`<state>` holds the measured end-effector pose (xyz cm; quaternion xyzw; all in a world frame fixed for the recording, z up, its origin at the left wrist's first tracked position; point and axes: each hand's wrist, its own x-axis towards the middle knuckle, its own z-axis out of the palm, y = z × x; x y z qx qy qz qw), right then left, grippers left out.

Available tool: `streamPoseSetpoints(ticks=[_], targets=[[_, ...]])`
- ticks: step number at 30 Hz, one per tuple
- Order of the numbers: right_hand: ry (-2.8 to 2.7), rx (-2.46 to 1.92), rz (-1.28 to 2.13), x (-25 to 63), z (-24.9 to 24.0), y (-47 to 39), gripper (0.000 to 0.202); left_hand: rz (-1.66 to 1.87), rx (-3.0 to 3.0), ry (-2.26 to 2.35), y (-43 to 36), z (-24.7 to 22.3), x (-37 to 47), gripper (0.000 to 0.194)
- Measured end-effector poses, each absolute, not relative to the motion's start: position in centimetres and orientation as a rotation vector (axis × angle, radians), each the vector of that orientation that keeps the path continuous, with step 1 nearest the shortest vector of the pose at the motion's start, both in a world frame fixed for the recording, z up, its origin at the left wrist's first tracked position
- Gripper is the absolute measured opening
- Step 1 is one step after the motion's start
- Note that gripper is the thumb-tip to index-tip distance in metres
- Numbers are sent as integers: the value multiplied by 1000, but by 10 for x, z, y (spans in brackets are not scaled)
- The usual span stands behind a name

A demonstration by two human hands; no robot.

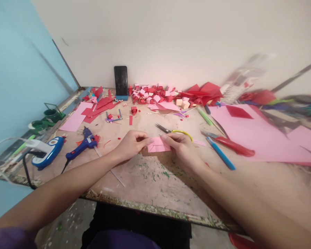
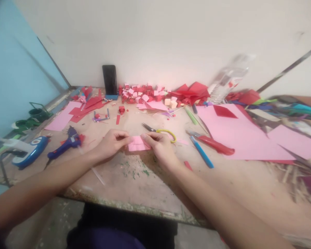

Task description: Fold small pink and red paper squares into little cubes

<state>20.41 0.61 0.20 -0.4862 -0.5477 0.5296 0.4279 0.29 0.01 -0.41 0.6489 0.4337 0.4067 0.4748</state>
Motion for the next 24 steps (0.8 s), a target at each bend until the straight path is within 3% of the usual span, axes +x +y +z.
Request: streamPoseSetpoints(ticks=[8,16,24], targets=[[-1200,-1128,1546,198,2,0,25,1032,1618,1029,-1,-3,3,36],[-1303,-1149,1425,197,9,-1,26,854,1534,981,-6,-5,6,36],[-1365,-1159,1449,199,4,0,25,897,1562,964,-5,-8,5,28]])
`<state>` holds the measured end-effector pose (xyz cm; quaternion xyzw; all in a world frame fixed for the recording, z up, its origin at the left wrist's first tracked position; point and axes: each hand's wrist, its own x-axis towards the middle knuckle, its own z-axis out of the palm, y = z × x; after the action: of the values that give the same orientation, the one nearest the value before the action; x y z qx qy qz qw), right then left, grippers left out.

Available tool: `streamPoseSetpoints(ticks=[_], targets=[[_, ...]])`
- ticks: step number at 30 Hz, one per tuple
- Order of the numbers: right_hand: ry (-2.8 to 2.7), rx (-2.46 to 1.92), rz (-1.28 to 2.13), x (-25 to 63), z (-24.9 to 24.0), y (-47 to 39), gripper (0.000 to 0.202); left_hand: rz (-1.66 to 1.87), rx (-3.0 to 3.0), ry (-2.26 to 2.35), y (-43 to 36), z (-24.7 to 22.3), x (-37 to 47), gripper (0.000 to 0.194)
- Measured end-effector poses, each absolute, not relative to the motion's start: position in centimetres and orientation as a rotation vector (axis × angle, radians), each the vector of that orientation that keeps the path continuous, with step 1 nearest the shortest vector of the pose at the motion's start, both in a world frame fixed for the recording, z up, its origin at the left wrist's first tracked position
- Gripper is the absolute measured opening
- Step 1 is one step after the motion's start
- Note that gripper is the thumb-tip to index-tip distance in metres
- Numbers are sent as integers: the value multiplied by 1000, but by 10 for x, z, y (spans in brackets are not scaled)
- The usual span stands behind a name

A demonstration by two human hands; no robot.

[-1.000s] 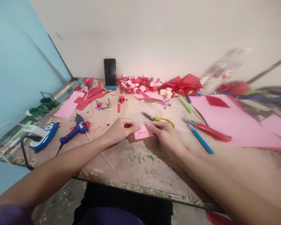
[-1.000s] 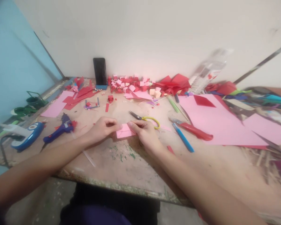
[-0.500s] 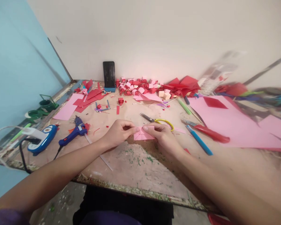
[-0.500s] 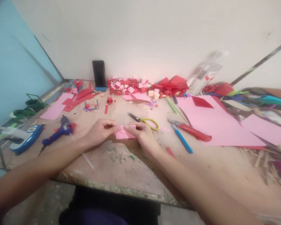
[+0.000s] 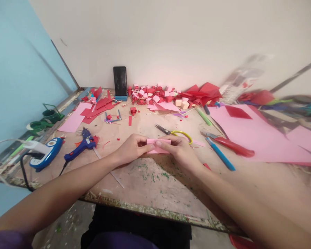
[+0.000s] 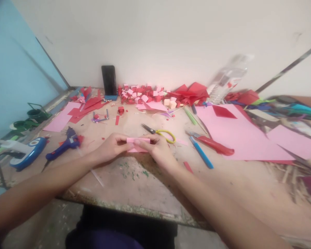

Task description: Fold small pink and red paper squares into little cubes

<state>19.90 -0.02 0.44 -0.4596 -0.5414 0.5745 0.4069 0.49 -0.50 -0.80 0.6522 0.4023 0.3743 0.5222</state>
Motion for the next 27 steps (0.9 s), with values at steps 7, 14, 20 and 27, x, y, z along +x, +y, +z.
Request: streamPoseSetpoints(ticks=[7,14,20,27], targets=[[-1418,-1257,1350,195,9,-4,22,915,1638,1019,-5,-6,5,25],[-1478,-1271,1274,197,6,-2,21,924,1638,1017,-4,-6,5,29],[-1498,-1256,1275,198,6,-2,24,934,1668,1055,-3,-6,4,30],[-1626,-1224,1213,203,6,1,29,960,1656,1035,-2,-3,3,32]])
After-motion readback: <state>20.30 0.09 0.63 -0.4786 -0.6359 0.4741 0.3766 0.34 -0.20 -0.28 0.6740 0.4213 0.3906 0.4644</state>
